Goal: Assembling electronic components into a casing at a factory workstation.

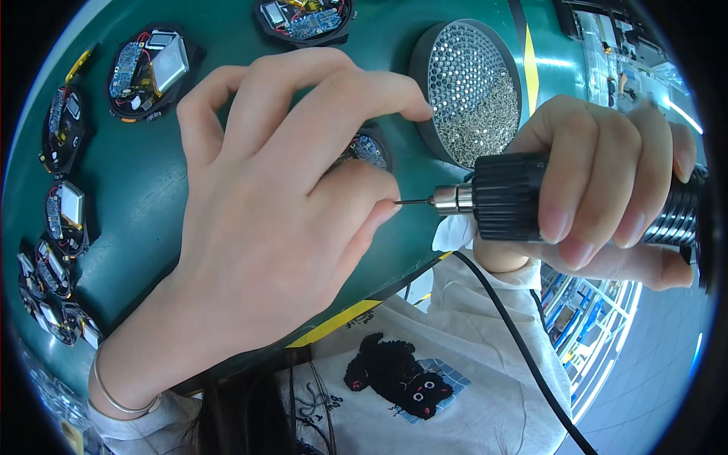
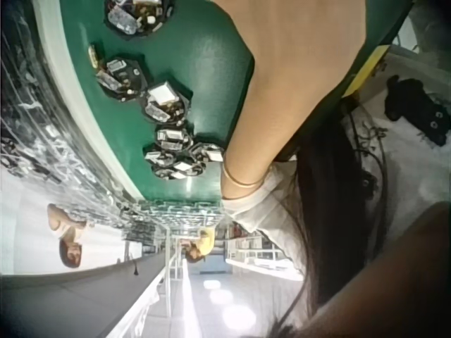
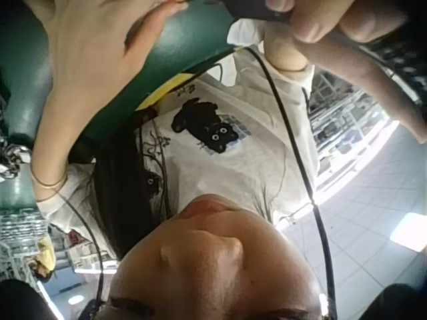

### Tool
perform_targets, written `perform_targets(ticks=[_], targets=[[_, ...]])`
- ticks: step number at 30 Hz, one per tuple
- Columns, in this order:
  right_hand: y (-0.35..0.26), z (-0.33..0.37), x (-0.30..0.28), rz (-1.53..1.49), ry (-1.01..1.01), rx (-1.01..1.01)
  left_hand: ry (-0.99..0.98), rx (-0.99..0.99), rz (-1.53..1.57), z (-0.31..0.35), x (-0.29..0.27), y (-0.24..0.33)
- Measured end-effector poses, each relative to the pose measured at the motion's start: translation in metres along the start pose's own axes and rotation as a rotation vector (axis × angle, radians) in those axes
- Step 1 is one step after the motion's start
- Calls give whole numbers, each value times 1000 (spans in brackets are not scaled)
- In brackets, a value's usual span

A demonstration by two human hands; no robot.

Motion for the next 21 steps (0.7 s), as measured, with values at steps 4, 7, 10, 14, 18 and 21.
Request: perform_targets(ticks=[4, 7, 10, 14, 18, 21], targets=[[0, 0, 11, 100, -148, -33, 34, -89, 146, 3, 2, -7], [0, 0, 19, 235, -260, -26, 109, -159, 291, 9, 9, -13], [6, 1, 30, 327, -373, -2, 133, -163, 308, 10, 7, -14], [10, 1, 33, 396, -453, 62, 99, -179, 286, 10, 6, -13], [14, 4, 33, 370, -420, 44, 120, -148, 324, 11, 8, -12], [18, 7, 37, 404, -460, 52, 96, -161, 300, 11, 8, -12]])
Point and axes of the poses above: each hand's wrist, its own z-axis away from the middle knuckle, its own x-axis out of the palm, y = z × x, the point moved 9 cm from there along -z, towards the middle knuckle, and after that the axes turned 13 degrees about -z, right-handed, at the moved point
